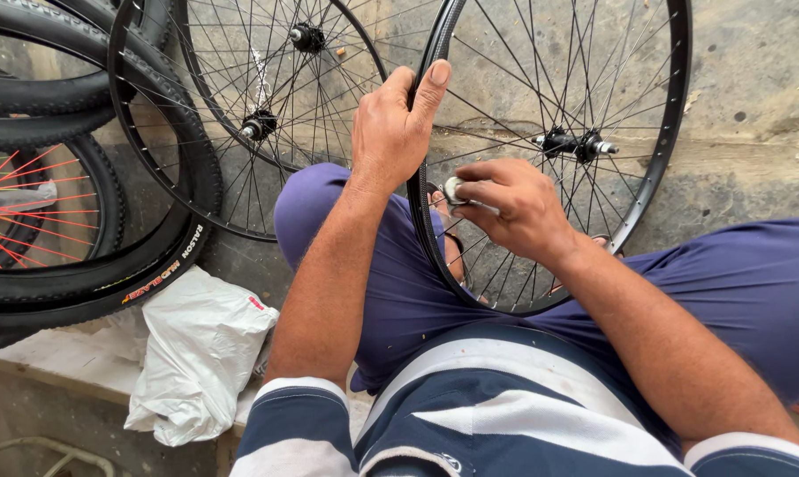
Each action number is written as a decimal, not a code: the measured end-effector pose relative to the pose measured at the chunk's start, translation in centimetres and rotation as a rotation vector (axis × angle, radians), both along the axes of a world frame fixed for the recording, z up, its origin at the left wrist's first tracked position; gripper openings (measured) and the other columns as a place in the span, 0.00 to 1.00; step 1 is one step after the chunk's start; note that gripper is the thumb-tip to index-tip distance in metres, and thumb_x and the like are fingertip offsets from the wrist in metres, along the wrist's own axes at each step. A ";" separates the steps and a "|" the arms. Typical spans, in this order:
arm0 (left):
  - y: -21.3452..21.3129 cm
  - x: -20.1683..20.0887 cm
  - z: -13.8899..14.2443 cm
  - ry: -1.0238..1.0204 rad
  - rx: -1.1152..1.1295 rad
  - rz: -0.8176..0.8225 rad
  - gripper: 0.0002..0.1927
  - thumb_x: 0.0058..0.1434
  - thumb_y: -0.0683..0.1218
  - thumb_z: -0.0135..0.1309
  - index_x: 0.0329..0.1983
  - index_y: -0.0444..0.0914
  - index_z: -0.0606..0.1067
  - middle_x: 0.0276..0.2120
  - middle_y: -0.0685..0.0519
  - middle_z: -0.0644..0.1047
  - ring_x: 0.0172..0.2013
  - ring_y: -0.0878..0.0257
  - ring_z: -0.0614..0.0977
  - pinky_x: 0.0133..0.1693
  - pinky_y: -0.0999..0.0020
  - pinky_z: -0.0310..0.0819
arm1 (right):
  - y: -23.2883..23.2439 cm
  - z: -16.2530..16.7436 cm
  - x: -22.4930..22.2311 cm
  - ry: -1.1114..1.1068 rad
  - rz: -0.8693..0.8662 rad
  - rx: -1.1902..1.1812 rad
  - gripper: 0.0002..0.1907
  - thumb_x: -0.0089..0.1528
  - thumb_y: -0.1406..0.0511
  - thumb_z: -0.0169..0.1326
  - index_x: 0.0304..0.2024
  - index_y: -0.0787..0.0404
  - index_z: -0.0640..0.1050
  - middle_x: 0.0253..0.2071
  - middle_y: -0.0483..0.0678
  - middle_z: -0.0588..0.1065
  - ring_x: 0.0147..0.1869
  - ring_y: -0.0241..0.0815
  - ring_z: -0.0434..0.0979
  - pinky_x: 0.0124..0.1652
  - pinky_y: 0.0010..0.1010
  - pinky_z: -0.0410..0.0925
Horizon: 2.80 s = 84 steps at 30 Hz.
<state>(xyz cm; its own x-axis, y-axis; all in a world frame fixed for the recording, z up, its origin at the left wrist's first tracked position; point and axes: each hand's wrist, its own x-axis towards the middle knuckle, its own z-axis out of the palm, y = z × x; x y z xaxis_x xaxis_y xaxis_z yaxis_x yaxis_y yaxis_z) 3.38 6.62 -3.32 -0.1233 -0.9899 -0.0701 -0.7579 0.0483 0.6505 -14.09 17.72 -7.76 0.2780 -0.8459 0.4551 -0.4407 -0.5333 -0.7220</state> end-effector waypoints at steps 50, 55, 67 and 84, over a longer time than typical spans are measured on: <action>-0.1 0.3 -0.3 -0.001 0.019 0.002 0.38 0.63 0.77 0.42 0.25 0.38 0.70 0.16 0.54 0.72 0.22 0.61 0.76 0.27 0.59 0.69 | -1.3 0.2 1.5 -0.039 0.034 0.682 0.23 0.51 0.62 0.71 0.45 0.59 0.78 0.39 0.46 0.79 0.42 0.42 0.80 0.43 0.34 0.72; 0.1 0.4 -0.3 0.021 -0.001 0.005 0.38 0.63 0.77 0.42 0.25 0.39 0.70 0.16 0.54 0.72 0.22 0.60 0.76 0.27 0.59 0.70 | -1.0 -0.7 1.5 -0.227 0.220 0.460 0.17 0.57 0.64 0.69 0.48 0.58 0.80 0.44 0.49 0.78 0.48 0.48 0.80 0.49 0.38 0.72; 0.1 0.4 -0.2 0.017 -0.004 -0.003 0.38 0.62 0.78 0.42 0.24 0.39 0.69 0.16 0.54 0.71 0.22 0.61 0.76 0.27 0.59 0.69 | -1.7 1.2 1.2 -0.353 0.299 0.482 0.15 0.56 0.64 0.67 0.44 0.58 0.80 0.39 0.48 0.78 0.44 0.49 0.80 0.46 0.39 0.72; -0.1 0.4 -0.2 0.003 -0.037 -0.020 0.38 0.63 0.77 0.43 0.24 0.38 0.70 0.17 0.54 0.71 0.22 0.60 0.76 0.27 0.60 0.69 | -1.1 0.1 0.7 -0.113 0.270 0.410 0.29 0.52 0.66 0.64 0.57 0.62 0.76 0.46 0.51 0.76 0.50 0.50 0.79 0.48 0.39 0.72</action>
<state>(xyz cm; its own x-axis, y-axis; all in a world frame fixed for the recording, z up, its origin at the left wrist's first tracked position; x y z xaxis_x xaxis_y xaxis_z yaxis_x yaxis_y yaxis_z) 3.83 6.48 -3.54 -0.1436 -0.9891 -0.0328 -0.7544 0.0880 0.6504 -13.43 16.60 -7.68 0.4797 -0.8662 0.1398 -0.2337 -0.2797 -0.9312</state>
